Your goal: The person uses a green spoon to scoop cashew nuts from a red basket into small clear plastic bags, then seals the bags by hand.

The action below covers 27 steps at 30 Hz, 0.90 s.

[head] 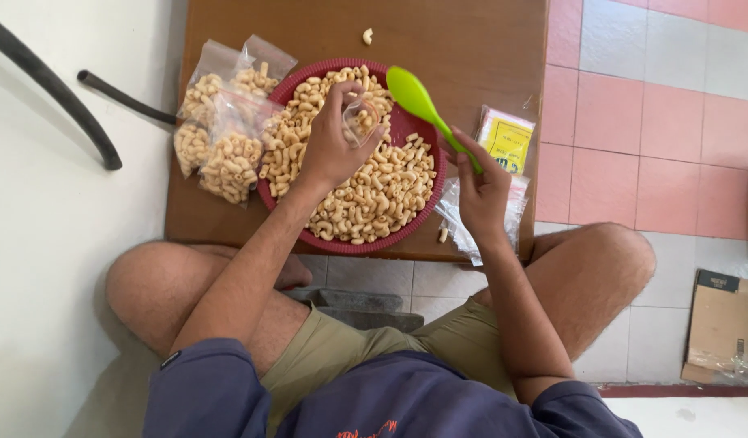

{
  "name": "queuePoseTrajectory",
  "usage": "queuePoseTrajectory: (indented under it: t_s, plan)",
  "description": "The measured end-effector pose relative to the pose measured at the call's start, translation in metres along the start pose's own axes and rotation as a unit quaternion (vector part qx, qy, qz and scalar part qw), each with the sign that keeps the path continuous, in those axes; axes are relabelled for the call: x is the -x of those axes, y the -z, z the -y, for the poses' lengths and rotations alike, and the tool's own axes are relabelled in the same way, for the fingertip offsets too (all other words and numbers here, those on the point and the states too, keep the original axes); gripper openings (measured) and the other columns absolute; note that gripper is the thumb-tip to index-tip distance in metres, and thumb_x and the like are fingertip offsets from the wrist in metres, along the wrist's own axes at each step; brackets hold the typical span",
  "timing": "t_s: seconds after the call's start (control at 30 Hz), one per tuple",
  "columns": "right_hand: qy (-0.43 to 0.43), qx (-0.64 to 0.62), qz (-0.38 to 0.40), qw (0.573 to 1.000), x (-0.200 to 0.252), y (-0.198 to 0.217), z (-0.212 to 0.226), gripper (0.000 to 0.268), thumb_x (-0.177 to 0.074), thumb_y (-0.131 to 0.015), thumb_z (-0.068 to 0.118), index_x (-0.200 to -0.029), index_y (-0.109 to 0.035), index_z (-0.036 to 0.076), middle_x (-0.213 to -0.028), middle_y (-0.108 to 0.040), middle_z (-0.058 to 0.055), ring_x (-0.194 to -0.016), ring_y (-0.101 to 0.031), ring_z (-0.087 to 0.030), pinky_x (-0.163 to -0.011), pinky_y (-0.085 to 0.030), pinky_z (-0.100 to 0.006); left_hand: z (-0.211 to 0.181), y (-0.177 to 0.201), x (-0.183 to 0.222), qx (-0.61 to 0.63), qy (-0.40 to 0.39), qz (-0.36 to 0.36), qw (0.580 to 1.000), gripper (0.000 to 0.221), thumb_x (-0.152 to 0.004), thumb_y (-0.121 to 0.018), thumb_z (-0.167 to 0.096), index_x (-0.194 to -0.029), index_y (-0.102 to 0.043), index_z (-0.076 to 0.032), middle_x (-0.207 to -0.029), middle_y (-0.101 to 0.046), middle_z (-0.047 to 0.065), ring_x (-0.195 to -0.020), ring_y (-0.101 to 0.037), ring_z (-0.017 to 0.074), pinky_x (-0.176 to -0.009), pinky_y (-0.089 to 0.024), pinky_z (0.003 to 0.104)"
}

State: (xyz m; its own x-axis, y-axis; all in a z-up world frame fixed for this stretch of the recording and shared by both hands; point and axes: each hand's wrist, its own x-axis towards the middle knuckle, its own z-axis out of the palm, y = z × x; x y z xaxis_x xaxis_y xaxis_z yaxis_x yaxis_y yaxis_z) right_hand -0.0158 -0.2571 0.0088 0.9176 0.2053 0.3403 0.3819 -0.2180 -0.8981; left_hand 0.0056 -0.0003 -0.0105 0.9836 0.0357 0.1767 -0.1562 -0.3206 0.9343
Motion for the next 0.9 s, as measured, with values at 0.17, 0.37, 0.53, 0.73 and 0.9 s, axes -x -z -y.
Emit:
queuePoseTrajectory:
  t_s: [0.17, 0.37, 0.53, 0.73, 0.9]
  plan:
    - [-0.033, 0.108, 0.011, 0.993, 0.003, 0.0, -0.038, 0.039, -0.108, -0.054, -0.014, -0.144, -0.064, -0.003, -0.127, -0.072, -0.033, -0.117, -0.069, -0.052, -0.098, -0.06, -0.065, -0.005, -0.003, 0.002, -0.008, -0.012, -0.034, 0.999, 0.058, -0.092, -0.082, -0.033, -0.137, -0.049, -0.016, -0.117, -0.072, 0.02, -0.116, -0.071, 0.0463, -0.098, -0.059, 0.062]
    - [-0.228, 0.056, 0.039, 0.971, 0.001, -0.014, -0.02, 0.038, -0.109, -0.05, -0.001, -0.143, -0.065, 0.001, -0.125, -0.077, -0.024, -0.115, -0.077, -0.036, -0.099, -0.066, -0.048, -0.001, 0.001, -0.002, -0.012, -0.007, -0.031, 0.999, 0.046, -0.099, -0.075, -0.028, -0.134, -0.047, -0.017, -0.123, -0.072, 0.013, -0.118, -0.073, 0.0355, -0.097, -0.063, 0.051]
    - [-0.371, -0.067, 0.014, 0.926, -0.009, -0.016, -0.008, 0.038, -0.111, -0.049, 0.011, -0.145, -0.06, -0.003, -0.12, -0.08, -0.021, -0.113, -0.08, -0.022, -0.1, -0.068, -0.032, -0.006, 0.008, -0.003, 0.006, -0.018, -0.037, 0.999, 0.048, -0.098, -0.079, -0.021, -0.132, -0.045, -0.02, -0.124, -0.071, 0.014, -0.094, -0.082, 0.0232, -0.074, -0.071, 0.03]
    - [-0.416, -0.205, -0.037, 0.885, -0.013, -0.004, -0.004, 0.035, -0.113, -0.046, 0.012, -0.139, -0.063, -0.004, -0.127, -0.077, -0.024, -0.115, -0.078, -0.024, -0.1, -0.066, -0.034, -0.003, 0.009, -0.004, 0.002, -0.005, -0.049, 0.999, 0.051, -0.097, -0.079, -0.015, -0.134, -0.045, -0.02, -0.122, -0.071, 0.013, -0.1, -0.081, 0.0233, -0.083, -0.072, 0.036]
    - [-0.263, -0.08, -0.019, 0.961, -0.007, -0.005, -0.006, 0.032, -0.113, -0.048, 0.006, -0.141, -0.063, 0.0, -0.121, -0.079, -0.018, -0.111, -0.08, -0.022, -0.102, -0.069, -0.035, -0.005, 0.012, -0.003, -0.007, -0.003, -0.06, 0.998, 0.047, -0.097, -0.076, -0.02, -0.133, -0.046, -0.019, -0.127, -0.067, 0.013, -0.113, -0.073, 0.0253, -0.088, -0.068, 0.037]
